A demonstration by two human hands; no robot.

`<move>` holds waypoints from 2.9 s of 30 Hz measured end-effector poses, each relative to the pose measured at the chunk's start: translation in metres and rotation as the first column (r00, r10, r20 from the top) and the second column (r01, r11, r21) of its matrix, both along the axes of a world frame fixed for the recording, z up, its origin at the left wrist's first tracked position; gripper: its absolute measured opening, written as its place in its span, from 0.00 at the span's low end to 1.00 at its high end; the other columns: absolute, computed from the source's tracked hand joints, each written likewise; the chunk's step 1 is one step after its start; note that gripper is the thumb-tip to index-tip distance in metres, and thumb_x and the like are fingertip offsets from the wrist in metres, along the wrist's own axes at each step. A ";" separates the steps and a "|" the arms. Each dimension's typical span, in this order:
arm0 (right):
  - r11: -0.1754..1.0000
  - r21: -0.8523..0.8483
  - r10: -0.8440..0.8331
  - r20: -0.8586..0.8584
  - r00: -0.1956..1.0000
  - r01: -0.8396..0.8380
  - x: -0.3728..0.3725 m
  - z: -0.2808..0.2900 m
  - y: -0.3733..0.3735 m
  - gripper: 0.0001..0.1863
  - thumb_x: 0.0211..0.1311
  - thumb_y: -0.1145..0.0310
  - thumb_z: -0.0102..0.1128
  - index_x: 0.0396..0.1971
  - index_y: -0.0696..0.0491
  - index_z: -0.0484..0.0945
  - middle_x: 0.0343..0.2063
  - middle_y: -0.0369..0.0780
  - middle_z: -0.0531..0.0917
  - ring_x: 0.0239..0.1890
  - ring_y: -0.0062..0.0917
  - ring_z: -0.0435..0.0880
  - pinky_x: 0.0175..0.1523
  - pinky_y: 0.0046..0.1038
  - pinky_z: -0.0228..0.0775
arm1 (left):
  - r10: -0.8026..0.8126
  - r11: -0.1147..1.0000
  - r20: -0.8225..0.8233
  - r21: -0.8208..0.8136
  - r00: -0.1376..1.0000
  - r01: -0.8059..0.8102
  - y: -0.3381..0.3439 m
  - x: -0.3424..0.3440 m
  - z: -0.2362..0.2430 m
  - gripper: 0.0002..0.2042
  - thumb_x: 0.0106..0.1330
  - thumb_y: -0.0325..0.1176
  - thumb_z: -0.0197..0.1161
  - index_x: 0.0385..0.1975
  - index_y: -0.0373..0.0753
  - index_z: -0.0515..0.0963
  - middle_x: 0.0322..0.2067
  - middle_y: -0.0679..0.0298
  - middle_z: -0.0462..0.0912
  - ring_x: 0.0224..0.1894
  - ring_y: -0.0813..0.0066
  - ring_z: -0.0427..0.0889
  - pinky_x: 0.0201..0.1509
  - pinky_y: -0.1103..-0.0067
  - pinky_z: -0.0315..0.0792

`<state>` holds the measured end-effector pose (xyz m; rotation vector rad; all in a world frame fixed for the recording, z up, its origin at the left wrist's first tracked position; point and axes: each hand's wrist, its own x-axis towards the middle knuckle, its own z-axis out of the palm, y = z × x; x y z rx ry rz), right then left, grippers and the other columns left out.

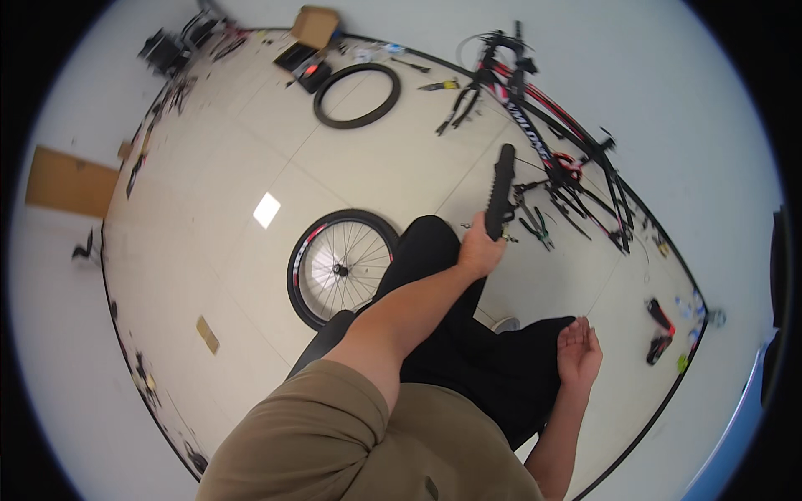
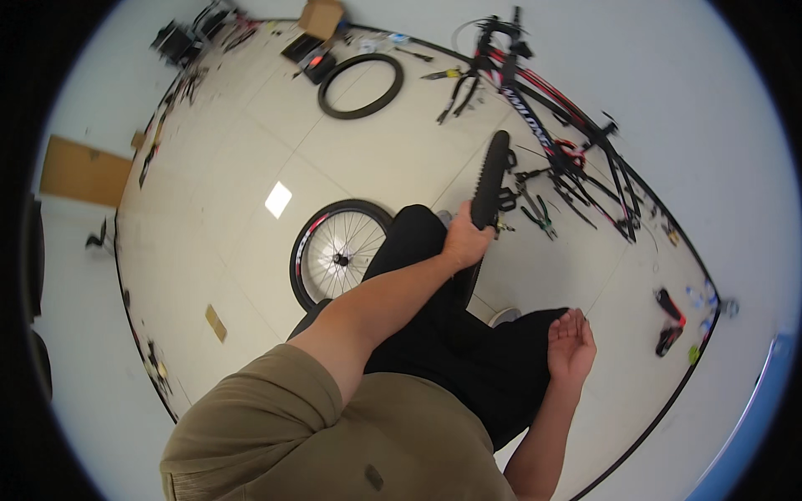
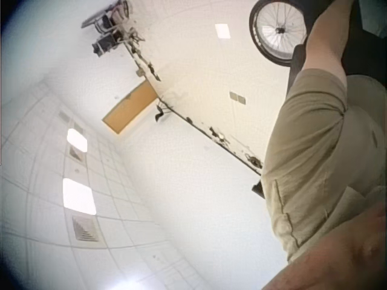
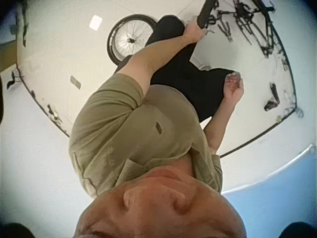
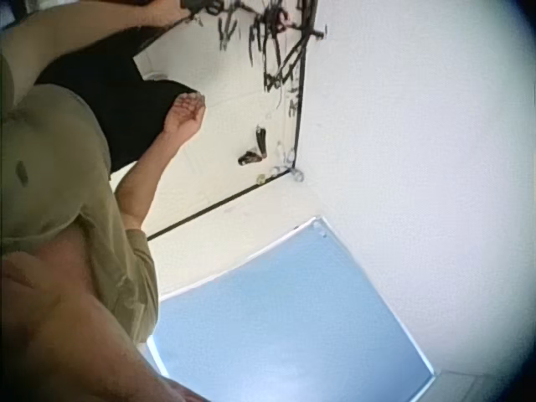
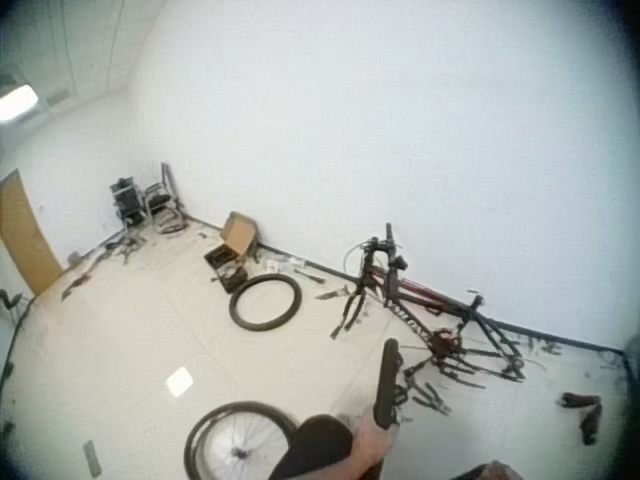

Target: The person mounts a bicycle tire onto a wheel rim by hand, repeatedly seating the tire bead around the rim and pressing it into place. The person rotates the wheel and adjusts the tire to ensure it is properly seated.

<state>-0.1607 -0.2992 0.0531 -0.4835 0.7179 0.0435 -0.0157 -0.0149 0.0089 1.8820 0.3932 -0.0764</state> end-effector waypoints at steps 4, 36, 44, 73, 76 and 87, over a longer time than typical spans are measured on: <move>0.996 -0.090 -0.026 -0.027 0.999 0.023 -0.003 -0.003 0.001 0.16 0.78 0.65 0.48 0.53 0.60 0.76 0.46 0.44 0.85 0.47 0.32 0.85 0.57 0.37 0.77 | -0.006 1.000 -0.043 0.024 0.999 0.007 -0.005 -0.010 0.000 0.31 0.59 0.33 0.67 0.62 0.34 0.64 0.41 0.38 0.83 0.46 0.40 0.84 0.50 0.60 0.79; -0.369 -0.914 0.460 -0.335 0.822 -0.166 0.244 -0.063 0.152 0.24 0.56 0.74 0.65 0.53 0.64 0.71 0.35 0.43 0.81 0.30 0.31 0.84 0.34 0.32 0.79 | -0.056 0.983 -0.046 -0.178 0.997 0.047 -0.043 -0.002 0.013 0.29 0.65 0.40 0.65 0.61 0.37 0.62 0.43 0.45 0.82 0.43 0.42 0.85 0.45 0.55 0.78; -0.281 -0.879 0.428 -0.474 0.769 -0.386 0.241 -0.030 0.175 0.27 0.54 0.71 0.65 0.54 0.65 0.72 0.36 0.47 0.84 0.36 0.34 0.84 0.45 0.34 0.77 | -0.030 0.990 -0.043 -0.140 0.999 0.024 -0.047 0.002 0.010 0.29 0.64 0.37 0.65 0.61 0.34 0.61 0.47 0.45 0.79 0.45 0.41 0.83 0.46 0.54 0.78; -0.485 -0.739 0.150 -0.597 0.788 -0.468 0.232 -0.014 0.209 0.35 0.58 0.74 0.61 0.66 0.60 0.60 0.42 0.59 0.85 0.47 0.55 0.85 0.54 0.48 0.76 | -0.032 0.928 0.044 -0.370 0.999 0.046 -0.038 0.002 -0.011 0.28 0.58 0.46 0.73 0.56 0.41 0.76 0.41 0.47 0.86 0.47 0.45 0.85 0.47 0.61 0.78; -0.486 -0.717 0.125 -0.623 0.773 -0.500 0.231 -0.009 0.215 0.34 0.57 0.75 0.61 0.65 0.60 0.59 0.41 0.57 0.84 0.46 0.54 0.85 0.53 0.49 0.77 | -0.112 0.906 -0.017 -0.413 0.994 0.095 -0.036 0.002 -0.020 0.26 0.57 0.45 0.75 0.54 0.41 0.78 0.42 0.48 0.87 0.48 0.48 0.85 0.49 0.63 0.77; -0.399 -0.764 0.112 -0.589 0.800 -0.507 0.227 -0.013 0.213 0.32 0.54 0.73 0.60 0.61 0.55 0.63 0.48 0.53 0.83 0.50 0.54 0.83 0.57 0.48 0.74 | -0.107 0.868 0.079 -0.478 0.991 0.132 -0.035 0.000 -0.031 0.19 0.63 0.34 0.73 0.51 0.36 0.77 0.46 0.59 0.86 0.49 0.74 0.81 0.52 0.73 0.74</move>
